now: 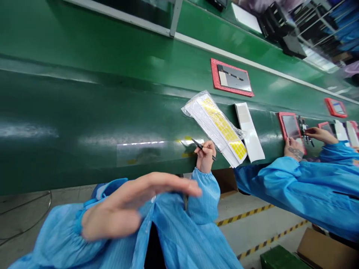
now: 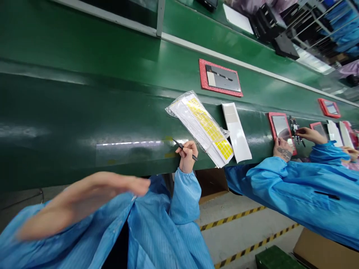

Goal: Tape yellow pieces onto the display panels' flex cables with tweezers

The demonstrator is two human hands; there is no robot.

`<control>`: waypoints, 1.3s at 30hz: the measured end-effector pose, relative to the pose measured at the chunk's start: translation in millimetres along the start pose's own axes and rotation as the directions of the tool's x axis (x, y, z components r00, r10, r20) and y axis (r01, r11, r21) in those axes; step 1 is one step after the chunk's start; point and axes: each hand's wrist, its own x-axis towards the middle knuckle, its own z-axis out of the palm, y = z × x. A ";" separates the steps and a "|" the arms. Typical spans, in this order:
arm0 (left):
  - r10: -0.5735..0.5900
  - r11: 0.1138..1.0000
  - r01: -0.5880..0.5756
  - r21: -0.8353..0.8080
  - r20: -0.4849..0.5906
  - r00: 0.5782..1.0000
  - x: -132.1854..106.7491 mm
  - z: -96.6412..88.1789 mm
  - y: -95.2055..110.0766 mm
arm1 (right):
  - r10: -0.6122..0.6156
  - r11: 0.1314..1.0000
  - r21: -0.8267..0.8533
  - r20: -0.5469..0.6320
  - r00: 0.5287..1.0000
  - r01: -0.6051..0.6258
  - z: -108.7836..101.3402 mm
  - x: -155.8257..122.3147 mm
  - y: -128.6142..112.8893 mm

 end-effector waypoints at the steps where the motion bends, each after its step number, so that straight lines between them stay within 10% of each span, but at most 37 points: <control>1: 0.007 0.998 -0.006 -0.055 0.012 1.000 13.0 -2.9 -3.8 | 0.009 1.000 0.002 -0.001 1.000 -0.009 0.0 -0.1 -0.6; 6: 0.045 0.948 0.003 0.318 -0.143 0.989 57.4 21.3 -47.3 | 0.026 0.999 0.046 0.003 1.000 -0.026 -0.3 -0.9 -3.1; 13: 0.130 0.595 -0.130 0.793 0.065 0.989 64.2 38.3 -86.1 | 0.028 0.997 0.078 0.004 1.000 -0.028 -0.2 -0.2 -4.8; 27: 0.011 0.796 -0.080 0.601 0.118 0.993 42.5 -65.4 -71.2 | -0.020 0.997 0.073 -0.097 0.995 0.027 -21.9 0.2 -9.0; 33: 0.003 0.941 -0.008 0.338 0.016 1.000 160.8 -121.0 -24.0 | 0.024 0.994 0.112 -0.092 0.995 -0.013 -25.6 0.8 -2.8; 39: 0.134 0.591 -0.014 0.807 -0.081 0.988 334.1 -114.5 -31.5 | 0.058 0.988 0.144 -0.070 0.996 -0.048 -28.0 0.7 -0.2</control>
